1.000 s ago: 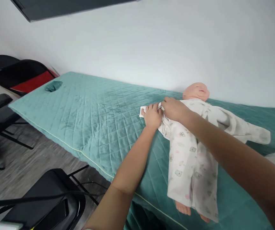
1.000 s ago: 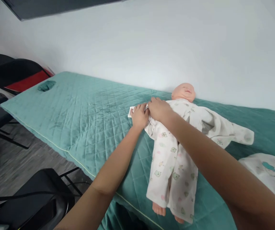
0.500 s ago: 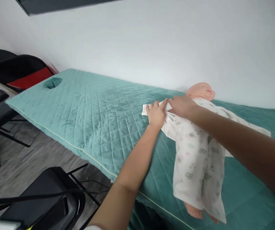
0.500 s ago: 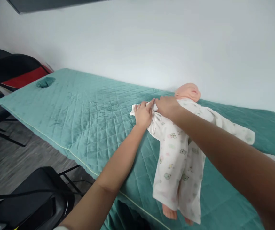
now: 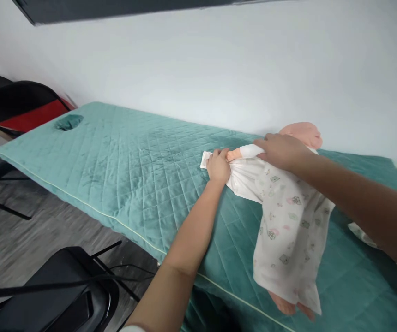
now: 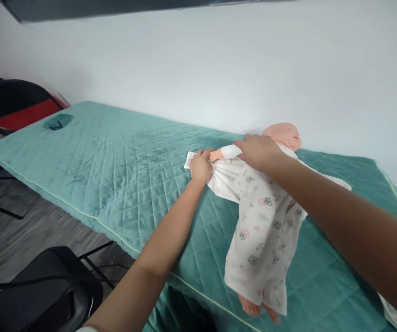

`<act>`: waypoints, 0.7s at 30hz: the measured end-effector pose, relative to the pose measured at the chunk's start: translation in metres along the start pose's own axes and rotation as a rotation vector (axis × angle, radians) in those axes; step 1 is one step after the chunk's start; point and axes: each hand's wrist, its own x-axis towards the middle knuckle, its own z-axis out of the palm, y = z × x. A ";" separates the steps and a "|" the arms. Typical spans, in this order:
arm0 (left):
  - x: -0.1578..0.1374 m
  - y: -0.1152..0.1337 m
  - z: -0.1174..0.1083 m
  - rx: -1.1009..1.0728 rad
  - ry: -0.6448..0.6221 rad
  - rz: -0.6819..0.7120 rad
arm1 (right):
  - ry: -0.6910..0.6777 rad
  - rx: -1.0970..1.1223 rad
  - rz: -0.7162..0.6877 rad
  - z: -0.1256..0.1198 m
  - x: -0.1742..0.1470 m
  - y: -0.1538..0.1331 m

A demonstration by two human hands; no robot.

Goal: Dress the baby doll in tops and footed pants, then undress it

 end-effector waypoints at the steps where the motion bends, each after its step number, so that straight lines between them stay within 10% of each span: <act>1: 0.000 0.001 0.000 0.016 0.009 -0.001 | 0.000 0.007 0.002 -0.001 0.000 -0.001; 12: 0.000 0.016 0.000 0.210 0.004 0.297 | -0.051 0.110 -0.061 0.011 0.020 -0.028; 21: 0.002 0.010 0.001 0.258 0.076 0.123 | 0.393 0.560 0.231 0.027 -0.051 0.025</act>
